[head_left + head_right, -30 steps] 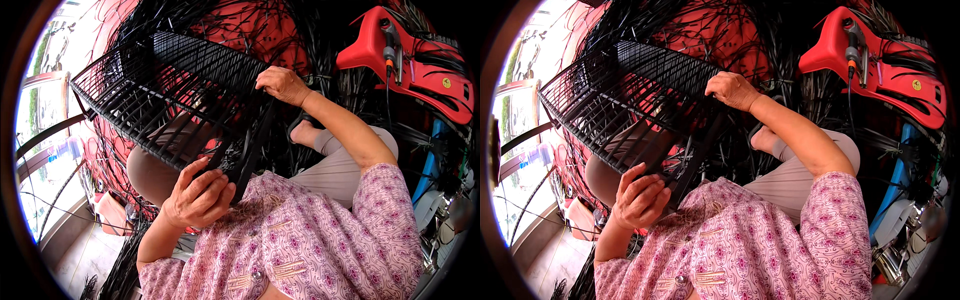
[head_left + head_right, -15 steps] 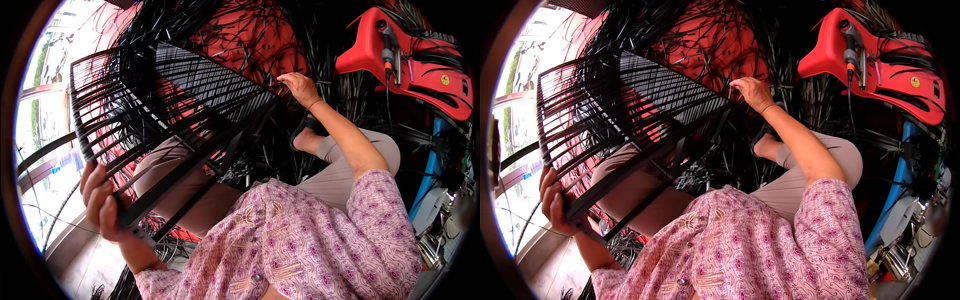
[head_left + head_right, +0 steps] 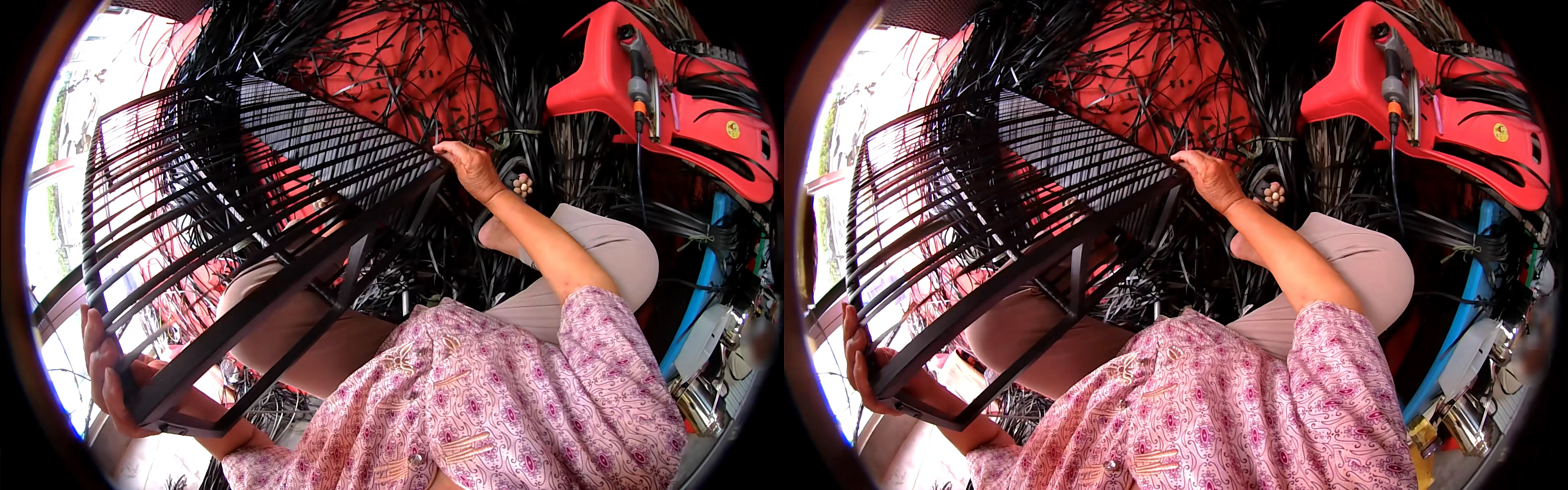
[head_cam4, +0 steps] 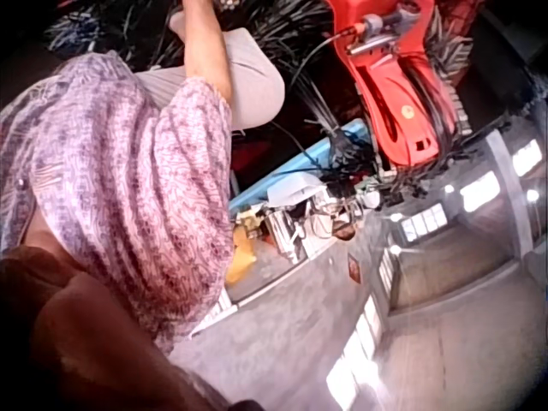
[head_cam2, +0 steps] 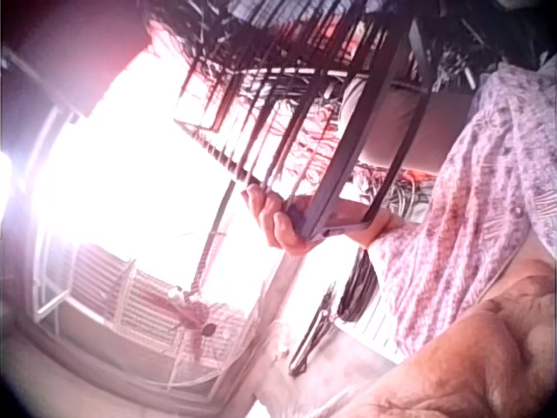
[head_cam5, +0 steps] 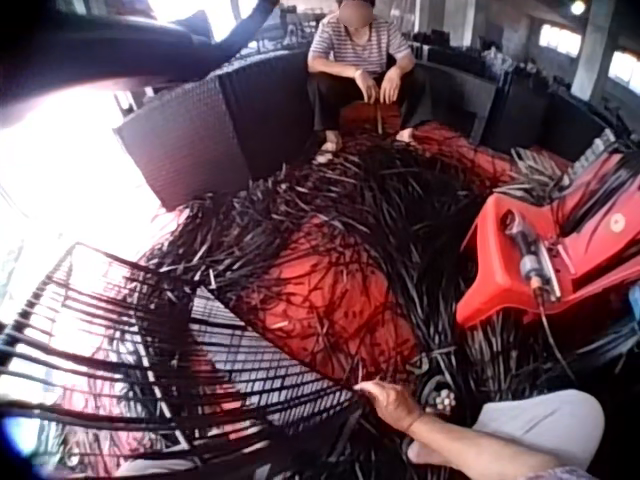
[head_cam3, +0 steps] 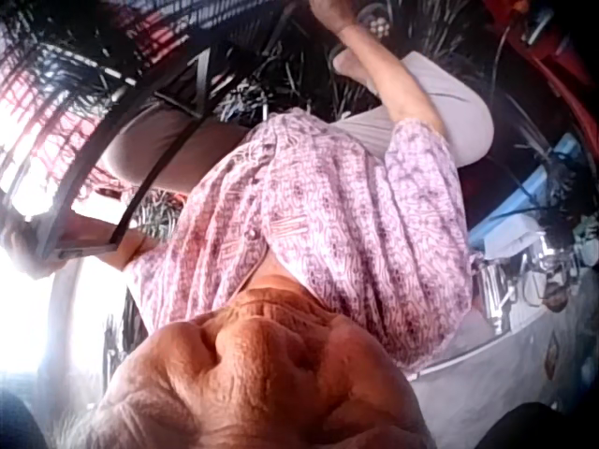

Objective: The person weaves black synthetic strips around a metal furniture frame by hand and secures them using a heat gun.

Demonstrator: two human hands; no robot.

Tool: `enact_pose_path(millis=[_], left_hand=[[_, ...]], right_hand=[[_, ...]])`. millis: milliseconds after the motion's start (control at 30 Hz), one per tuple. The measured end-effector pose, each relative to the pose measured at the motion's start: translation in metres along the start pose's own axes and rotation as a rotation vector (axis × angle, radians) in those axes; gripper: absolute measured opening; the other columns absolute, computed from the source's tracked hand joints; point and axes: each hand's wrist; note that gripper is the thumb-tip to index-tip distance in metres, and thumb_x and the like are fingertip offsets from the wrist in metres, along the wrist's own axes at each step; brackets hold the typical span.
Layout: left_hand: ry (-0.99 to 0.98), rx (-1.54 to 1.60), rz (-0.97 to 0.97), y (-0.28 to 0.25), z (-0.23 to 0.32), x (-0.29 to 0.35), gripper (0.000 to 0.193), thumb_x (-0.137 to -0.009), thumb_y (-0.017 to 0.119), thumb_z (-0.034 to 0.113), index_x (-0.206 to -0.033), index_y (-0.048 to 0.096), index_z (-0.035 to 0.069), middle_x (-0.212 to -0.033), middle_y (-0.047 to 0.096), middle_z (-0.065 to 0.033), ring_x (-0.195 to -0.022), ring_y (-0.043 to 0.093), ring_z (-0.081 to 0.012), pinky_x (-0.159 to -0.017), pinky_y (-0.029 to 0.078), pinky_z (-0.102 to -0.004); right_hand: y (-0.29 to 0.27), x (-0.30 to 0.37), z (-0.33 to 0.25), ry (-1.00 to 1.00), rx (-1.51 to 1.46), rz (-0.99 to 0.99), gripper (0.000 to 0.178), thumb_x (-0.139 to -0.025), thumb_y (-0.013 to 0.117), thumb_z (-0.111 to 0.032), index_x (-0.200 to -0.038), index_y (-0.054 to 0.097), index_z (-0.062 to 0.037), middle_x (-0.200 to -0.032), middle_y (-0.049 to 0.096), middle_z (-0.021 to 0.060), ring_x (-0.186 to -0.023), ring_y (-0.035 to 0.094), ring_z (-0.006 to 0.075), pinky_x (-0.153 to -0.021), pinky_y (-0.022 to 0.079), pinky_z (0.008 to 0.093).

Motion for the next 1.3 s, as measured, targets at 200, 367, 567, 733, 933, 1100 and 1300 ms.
enact_pose_path(millis=[200,367,567,733,933,1100,1300], left_hand=[[-0.091,0.077,0.050,0.007,-0.002,-0.010,0.026,-0.103,0.048,0.021,-0.120,0.047,0.001,-0.116,0.061,-0.0278,-0.112,0.061,-0.0448,-0.101,0.049,-0.0535],[-0.072,0.072,0.043,0.007,-0.002,-0.011,0.026,-0.103,0.048,0.021,-0.120,0.048,0.001,-0.116,0.062,-0.0268,-0.112,0.062,-0.0450,-0.101,0.049,-0.0542],[-0.038,-0.067,-0.012,0.005,-0.007,-0.015,0.031,-0.104,0.046,0.027,-0.123,0.044,0.003,-0.110,0.059,-0.0176,-0.103,0.064,-0.0481,-0.087,0.058,-0.0558],[0.005,-0.039,-0.014,0.006,-0.013,-0.018,0.030,-0.104,0.044,0.024,-0.123,0.046,0.000,-0.110,0.060,-0.0187,-0.102,0.064,-0.0495,-0.087,0.057,-0.0582],[0.024,0.028,-0.005,0.004,-0.027,-0.017,0.029,-0.104,0.043,0.020,-0.123,0.047,-0.002,-0.113,0.061,-0.0210,-0.104,0.063,-0.0506,-0.089,0.055,-0.0606],[0.031,0.076,0.036,0.008,-0.028,-0.018,0.027,-0.104,0.043,0.016,-0.119,0.049,-0.005,-0.111,0.061,-0.0223,-0.105,0.062,-0.0515,-0.089,0.055,-0.0626],[0.017,0.051,0.052,0.008,-0.035,-0.019,0.029,-0.102,0.045,0.017,-0.116,0.050,-0.008,-0.109,0.062,-0.0282,-0.102,0.063,-0.0525,-0.087,0.055,-0.0624]], right_hand=[[0.008,0.010,0.001,0.117,-0.111,0.031,0.026,-0.090,0.054,0.003,-0.112,0.062,-0.0084,-0.102,0.069,0.0150,-0.098,0.066,0.0358,-0.079,0.054,0.0405],[0.012,0.006,0.002,0.140,-0.171,0.032,0.030,-0.089,0.051,0.005,-0.114,0.061,-0.0073,-0.103,0.070,0.0156,-0.100,0.066,0.0352,-0.081,0.054,0.0393],[0.024,0.005,0.004,0.210,-0.251,0.080,0.031,-0.091,0.049,0.007,-0.115,0.063,-0.0057,-0.098,0.072,0.0121,-0.094,0.071,0.0241,-0.082,0.052,0.0301],[0.030,0.003,0.003,0.289,-0.282,0.115,0.034,-0.091,0.044,0.010,-0.114,0.064,-0.0039,-0.101,0.071,0.0098,-0.098,0.068,0.0175,-0.087,0.050,0.0280],[0.032,-0.001,-0.010,0.333,-0.424,0.197,0.032,-0.093,0.041,0.008,-0.114,0.063,-0.0017,-0.103,0.070,0.0063,-0.100,0.064,0.0139,-0.090,0.047,0.0260],[0.045,-0.006,-0.009,0.432,-0.521,0.314,0.030,-0.094,0.040,0.007,-0.109,0.064,-0.0018,-0.098,0.070,0.0063,-0.094,0.066,0.0136,-0.086,0.048,0.0257],[0.042,-0.010,-0.008,0.431,-0.590,0.250,0.030,-0.096,0.038,0.005,-0.112,0.063,0.0005,-0.102,0.067,0.0019,-0.096,0.060,0.0096,-0.090,0.045,0.0239]])
Point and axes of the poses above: each hand's wrist, its own x-axis away from the middle knuckle, its own y-axis out of the palm, z = x × y
